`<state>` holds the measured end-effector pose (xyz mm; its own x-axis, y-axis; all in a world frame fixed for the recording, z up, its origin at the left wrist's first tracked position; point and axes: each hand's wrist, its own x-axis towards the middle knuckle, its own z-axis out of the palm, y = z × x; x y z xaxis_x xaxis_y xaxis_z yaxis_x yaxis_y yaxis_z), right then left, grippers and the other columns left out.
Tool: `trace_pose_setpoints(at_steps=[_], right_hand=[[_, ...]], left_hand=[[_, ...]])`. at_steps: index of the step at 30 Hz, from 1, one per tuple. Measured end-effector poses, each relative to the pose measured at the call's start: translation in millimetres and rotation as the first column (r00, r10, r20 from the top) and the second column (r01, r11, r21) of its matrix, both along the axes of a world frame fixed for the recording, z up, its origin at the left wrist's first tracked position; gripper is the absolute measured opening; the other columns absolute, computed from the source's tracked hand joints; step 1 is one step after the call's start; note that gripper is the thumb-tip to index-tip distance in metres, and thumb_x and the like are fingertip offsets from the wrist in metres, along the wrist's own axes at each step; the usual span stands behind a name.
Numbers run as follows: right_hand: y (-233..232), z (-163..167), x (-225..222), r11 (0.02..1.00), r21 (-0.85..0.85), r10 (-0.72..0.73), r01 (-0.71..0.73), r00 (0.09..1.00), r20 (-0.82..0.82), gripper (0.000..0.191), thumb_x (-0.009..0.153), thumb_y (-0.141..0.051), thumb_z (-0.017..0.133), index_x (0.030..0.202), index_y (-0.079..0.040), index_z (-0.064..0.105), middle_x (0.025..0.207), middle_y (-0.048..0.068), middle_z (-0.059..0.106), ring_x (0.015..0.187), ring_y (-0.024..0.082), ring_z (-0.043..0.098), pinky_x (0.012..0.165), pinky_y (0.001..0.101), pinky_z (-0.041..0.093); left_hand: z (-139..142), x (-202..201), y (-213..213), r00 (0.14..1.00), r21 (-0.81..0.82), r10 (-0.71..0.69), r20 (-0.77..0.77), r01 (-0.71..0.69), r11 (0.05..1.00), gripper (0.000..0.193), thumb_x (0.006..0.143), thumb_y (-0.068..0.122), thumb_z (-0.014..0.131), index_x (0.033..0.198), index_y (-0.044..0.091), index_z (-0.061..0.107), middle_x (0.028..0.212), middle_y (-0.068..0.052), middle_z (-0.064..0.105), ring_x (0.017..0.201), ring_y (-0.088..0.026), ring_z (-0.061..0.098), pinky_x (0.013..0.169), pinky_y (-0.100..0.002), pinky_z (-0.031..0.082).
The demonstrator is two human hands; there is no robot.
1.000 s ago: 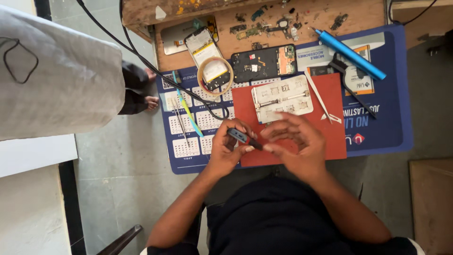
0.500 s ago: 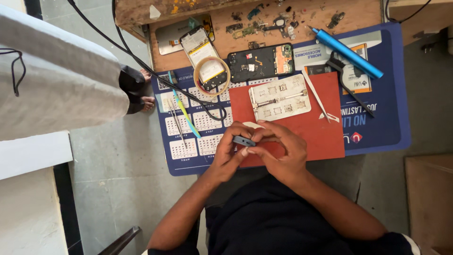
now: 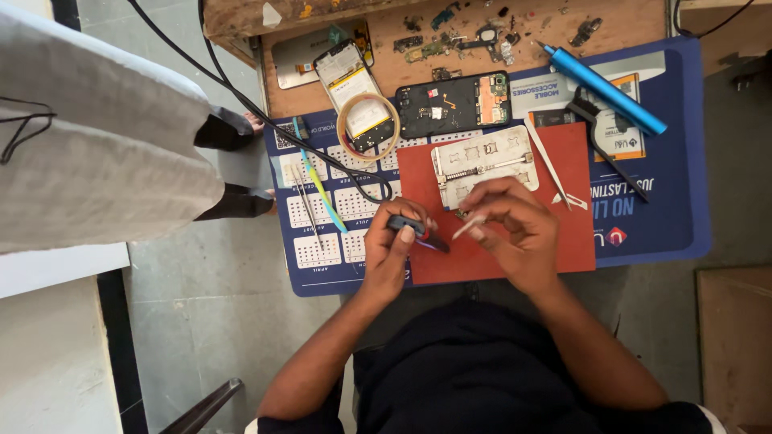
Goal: The person is repairing a small electronic device, likely a mobile phone. They use a soldering iron to work on a small circuit board, then test the device using a handheld diagnostic tool. Finally, they apply tape to the device.
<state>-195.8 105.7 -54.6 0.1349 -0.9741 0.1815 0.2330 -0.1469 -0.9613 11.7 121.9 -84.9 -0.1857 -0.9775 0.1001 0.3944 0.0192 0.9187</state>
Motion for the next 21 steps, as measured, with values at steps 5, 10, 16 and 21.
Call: trace_pose_setpoints(at_steps=[5, 10, 16, 21], right_hand=[[-0.4, -6.9, 2.8, 0.997, 0.042, 0.062, -0.058, 0.992, -0.107, 0.012, 0.088, 0.005, 0.077, 0.098, 0.003, 0.071, 0.103, 0.012, 0.071, 0.096, 0.017, 0.072, 0.083, 0.0288, 0.062], [-0.3, -6.2, 10.6, 0.989, 0.116, 0.11, -0.09, 0.978, -0.18, 0.008, 0.085, 0.004, 0.08, 0.091, 0.002, 0.074, 0.094, 0.009, 0.074, 0.084, 0.013, 0.073, 0.073, 0.0247, 0.061], [-1.6, 4.1, 18.2, 0.996, 0.065, 0.079, -0.063, 0.952, -0.296, 0.01, 0.081, 0.002, 0.082, 0.088, 0.001, 0.075, 0.089, 0.009, 0.075, 0.075, 0.012, 0.074, 0.066, 0.0235, 0.059], [-3.2, 14.8, 17.4, 0.998, -0.001, 0.058, -0.064, 0.91, -0.41, 0.013, 0.081, 0.0, 0.084, 0.088, 0.001, 0.073, 0.092, 0.009, 0.076, 0.08, 0.013, 0.075, 0.071, 0.0248, 0.06]], left_hand=[[-1.3, -1.0, -0.6, 0.989, 0.119, -0.01, -0.147, 0.028, 0.992, 0.019, 0.111, 0.021, 0.053, 0.119, 0.003, 0.05, 0.109, -0.011, 0.056, 0.105, -0.019, 0.059, 0.098, -0.036, 0.051], [-7.7, -0.8, -0.3, 0.989, 0.125, 0.001, -0.147, 0.017, 0.992, 0.017, 0.112, 0.019, 0.054, 0.118, 0.003, 0.051, 0.108, -0.01, 0.057, 0.103, -0.018, 0.059, 0.096, -0.035, 0.051], [-8.4, 0.6, 1.3, 1.0, 0.121, 0.001, -0.031, 0.002, 0.993, 0.016, 0.11, 0.016, 0.055, 0.117, 0.002, 0.052, 0.109, -0.009, 0.06, 0.102, -0.014, 0.06, 0.094, -0.03, 0.05], [-2.7, -0.2, 3.4, 1.0, 0.132, 0.005, 0.021, -0.007, 0.991, 0.012, 0.11, 0.011, 0.056, 0.117, 0.001, 0.054, 0.109, -0.007, 0.061, 0.101, -0.011, 0.059, 0.094, -0.028, 0.049]])
